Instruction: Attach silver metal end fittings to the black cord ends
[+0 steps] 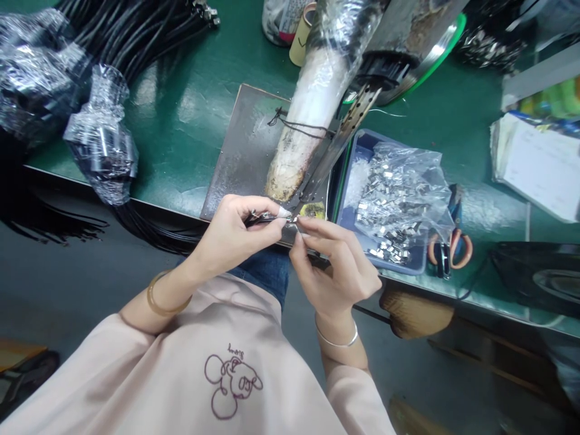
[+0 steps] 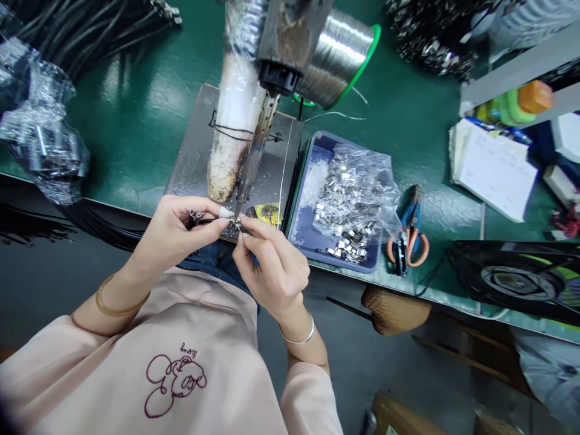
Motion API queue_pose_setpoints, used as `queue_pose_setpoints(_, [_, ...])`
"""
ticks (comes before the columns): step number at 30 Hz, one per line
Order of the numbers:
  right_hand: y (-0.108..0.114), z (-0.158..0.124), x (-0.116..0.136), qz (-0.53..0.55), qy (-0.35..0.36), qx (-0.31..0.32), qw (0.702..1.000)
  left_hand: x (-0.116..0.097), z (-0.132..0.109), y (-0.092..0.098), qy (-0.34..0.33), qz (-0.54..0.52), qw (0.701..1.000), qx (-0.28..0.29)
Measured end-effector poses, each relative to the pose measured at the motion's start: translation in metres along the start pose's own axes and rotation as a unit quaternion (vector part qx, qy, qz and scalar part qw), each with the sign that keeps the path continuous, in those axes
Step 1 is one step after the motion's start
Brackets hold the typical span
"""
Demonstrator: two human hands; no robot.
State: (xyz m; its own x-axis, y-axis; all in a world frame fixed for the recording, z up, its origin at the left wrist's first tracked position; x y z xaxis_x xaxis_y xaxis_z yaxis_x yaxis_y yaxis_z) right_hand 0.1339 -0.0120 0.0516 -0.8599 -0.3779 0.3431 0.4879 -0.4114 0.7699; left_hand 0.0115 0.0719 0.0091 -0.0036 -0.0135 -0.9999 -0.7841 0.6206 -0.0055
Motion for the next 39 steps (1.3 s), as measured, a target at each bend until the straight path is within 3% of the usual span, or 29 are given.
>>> queue_pose_setpoints(15, [0.000,-0.005,-0.005,0.016,-0.008,-0.011,1.000,-0.001,-0.003,-0.006,0.008,0.011,1.000,0.023])
queue_pose_setpoints(24, [-0.008,-0.006,-0.018,0.170,-0.073,0.026,0.982,0.002,-0.010,-0.006,-0.007,0.016,0.999,0.031])
queue_pose_setpoints(30, [-0.003,-0.006,0.000,0.041,0.029,0.007,0.999,0.003,-0.011,-0.008,0.005,-0.035,0.998,0.060])
queue_pose_setpoints(35, [-0.008,-0.007,-0.012,0.148,-0.061,0.015,0.987,0.004,-0.012,-0.008,-0.012,-0.044,0.998,0.043])
queue_pose_setpoints(39, [-0.003,-0.011,-0.009,0.100,-0.051,-0.041,0.993,0.007,-0.012,-0.009,0.001,-0.052,0.998,0.041])
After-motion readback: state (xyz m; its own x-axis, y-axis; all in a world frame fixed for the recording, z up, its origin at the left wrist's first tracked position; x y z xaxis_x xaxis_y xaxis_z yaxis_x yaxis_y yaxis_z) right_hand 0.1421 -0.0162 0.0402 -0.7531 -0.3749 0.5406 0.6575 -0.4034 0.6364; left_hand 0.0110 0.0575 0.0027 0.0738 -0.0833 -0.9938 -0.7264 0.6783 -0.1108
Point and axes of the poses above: each hand's wrist, its own z-axis towards the middle knuckle, its own y-axis out of the back of the hand, x = y × z, the point moved 7 cm from there along z, towards the middle knuckle, and after that the axes turned 14 degrees about x, right-handed, at the moved point
